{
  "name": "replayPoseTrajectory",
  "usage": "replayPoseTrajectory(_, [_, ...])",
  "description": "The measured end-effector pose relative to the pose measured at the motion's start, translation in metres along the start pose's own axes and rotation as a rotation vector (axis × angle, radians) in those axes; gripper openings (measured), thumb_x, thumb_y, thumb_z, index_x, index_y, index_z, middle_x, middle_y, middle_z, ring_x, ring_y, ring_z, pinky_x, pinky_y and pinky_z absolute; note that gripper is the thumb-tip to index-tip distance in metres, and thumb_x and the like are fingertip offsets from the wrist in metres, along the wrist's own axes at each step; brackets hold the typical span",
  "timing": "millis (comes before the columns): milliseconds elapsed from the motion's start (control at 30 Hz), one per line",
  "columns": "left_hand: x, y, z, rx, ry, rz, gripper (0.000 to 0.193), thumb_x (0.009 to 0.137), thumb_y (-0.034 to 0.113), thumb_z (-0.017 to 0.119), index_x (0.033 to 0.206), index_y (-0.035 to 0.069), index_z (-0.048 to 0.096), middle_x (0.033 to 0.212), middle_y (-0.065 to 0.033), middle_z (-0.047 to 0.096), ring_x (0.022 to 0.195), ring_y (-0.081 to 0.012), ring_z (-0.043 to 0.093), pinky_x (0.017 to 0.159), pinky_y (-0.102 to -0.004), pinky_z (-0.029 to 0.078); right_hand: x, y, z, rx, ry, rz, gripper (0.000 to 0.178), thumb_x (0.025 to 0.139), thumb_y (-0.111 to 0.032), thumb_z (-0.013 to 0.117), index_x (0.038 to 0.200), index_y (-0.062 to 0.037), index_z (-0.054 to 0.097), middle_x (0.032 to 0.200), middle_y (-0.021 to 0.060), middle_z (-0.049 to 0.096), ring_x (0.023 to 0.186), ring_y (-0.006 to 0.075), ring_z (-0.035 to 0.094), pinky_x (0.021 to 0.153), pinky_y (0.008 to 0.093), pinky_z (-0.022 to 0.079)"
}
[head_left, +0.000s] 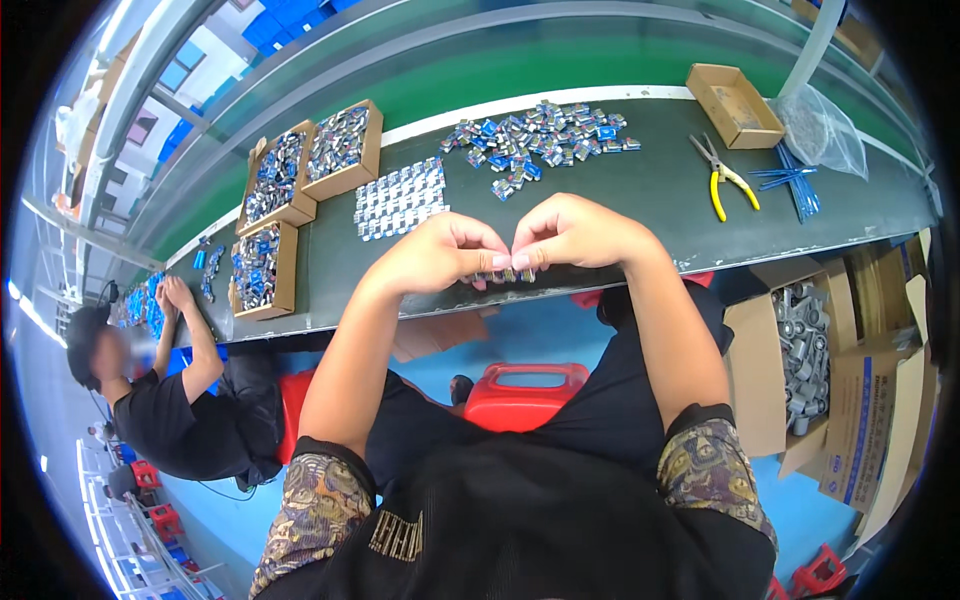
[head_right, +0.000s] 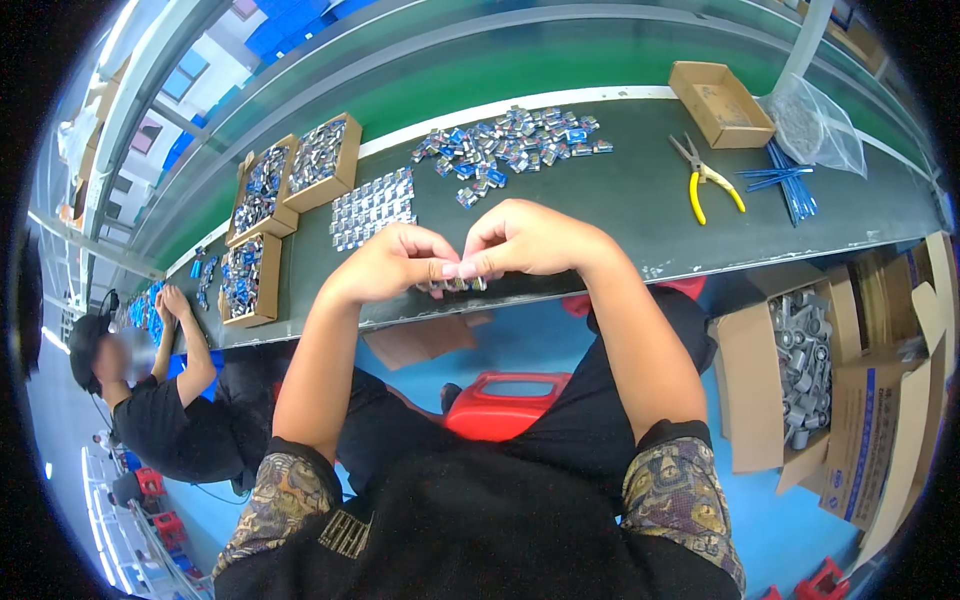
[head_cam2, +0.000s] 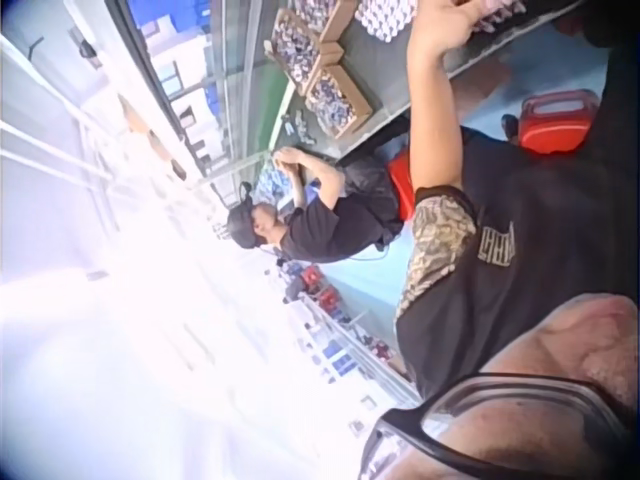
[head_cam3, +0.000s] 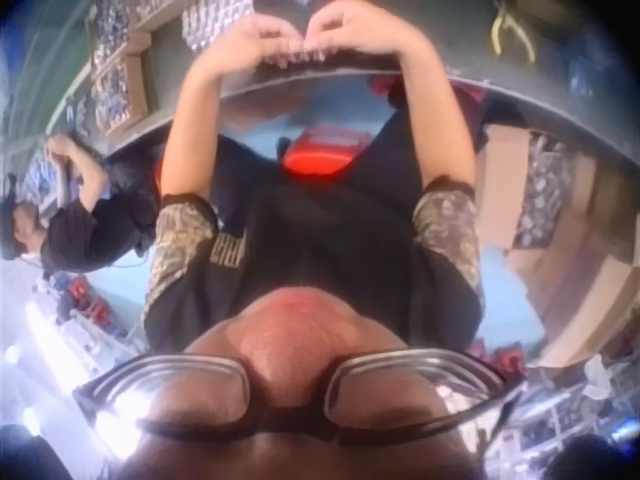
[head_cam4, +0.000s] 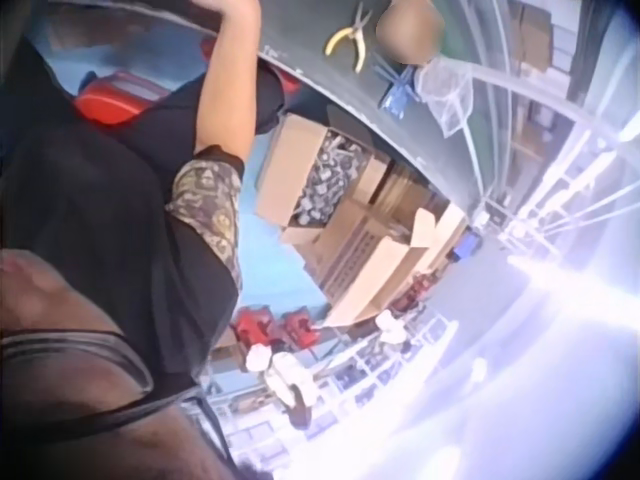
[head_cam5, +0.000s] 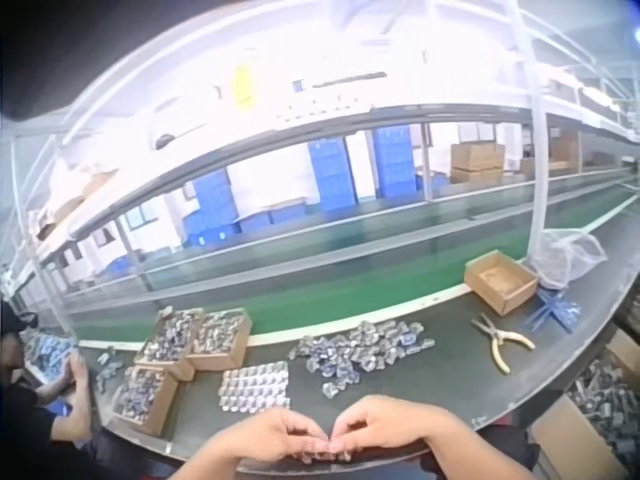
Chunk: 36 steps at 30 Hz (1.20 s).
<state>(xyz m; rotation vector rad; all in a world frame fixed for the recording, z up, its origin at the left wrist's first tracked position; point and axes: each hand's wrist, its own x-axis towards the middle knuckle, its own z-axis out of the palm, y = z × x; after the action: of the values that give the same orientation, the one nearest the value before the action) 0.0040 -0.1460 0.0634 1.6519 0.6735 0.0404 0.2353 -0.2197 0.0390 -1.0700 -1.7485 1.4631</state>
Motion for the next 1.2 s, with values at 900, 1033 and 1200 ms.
replayPoseTrajectory(900, [-0.017,-0.007,0.01,-0.218,0.204,-0.167,0.023,0.101,0.017,0.059,0.117,0.001,0.062,0.097,-0.0079,0.071,0.069,-0.0107,0.066,0.064,-0.0253,0.053,0.019,0.007,-0.009,-0.524,0.801,-0.111,0.028,0.093,-0.025,0.065,0.103,-0.0003,0.072,0.087,0.0172,0.071,0.078,0.0265,0.068,0.073,0.0365,0.052])
replayPoseTrajectory(1033, [-0.02,-0.01,0.008,-0.187,0.181,-0.122,0.015,0.096,0.014,0.065,0.103,0.0,0.065,0.085,-0.0059,0.069,0.063,-0.0118,0.067,0.055,-0.0242,0.051,0.012,-0.01,0.005,-0.333,0.075,-0.056,0.03,0.091,-0.032,0.071,0.092,-0.0011,0.073,0.069,0.0069,0.064,0.066,0.0127,0.056,0.064,0.0318,0.047])
replayPoseTrajectory(1200, [-0.028,-0.004,0.008,-0.175,0.117,-0.063,0.015,0.094,0.016,0.07,0.096,0.001,0.069,0.08,-0.0046,0.069,0.058,-0.0102,0.063,0.052,-0.0233,0.048,0.011,-0.006,0.011,-0.081,-0.08,-0.056,0.03,0.093,-0.032,0.069,0.088,-0.0022,0.071,0.073,0.0013,0.064,0.067,0.0091,0.056,0.064,0.0272,0.045])
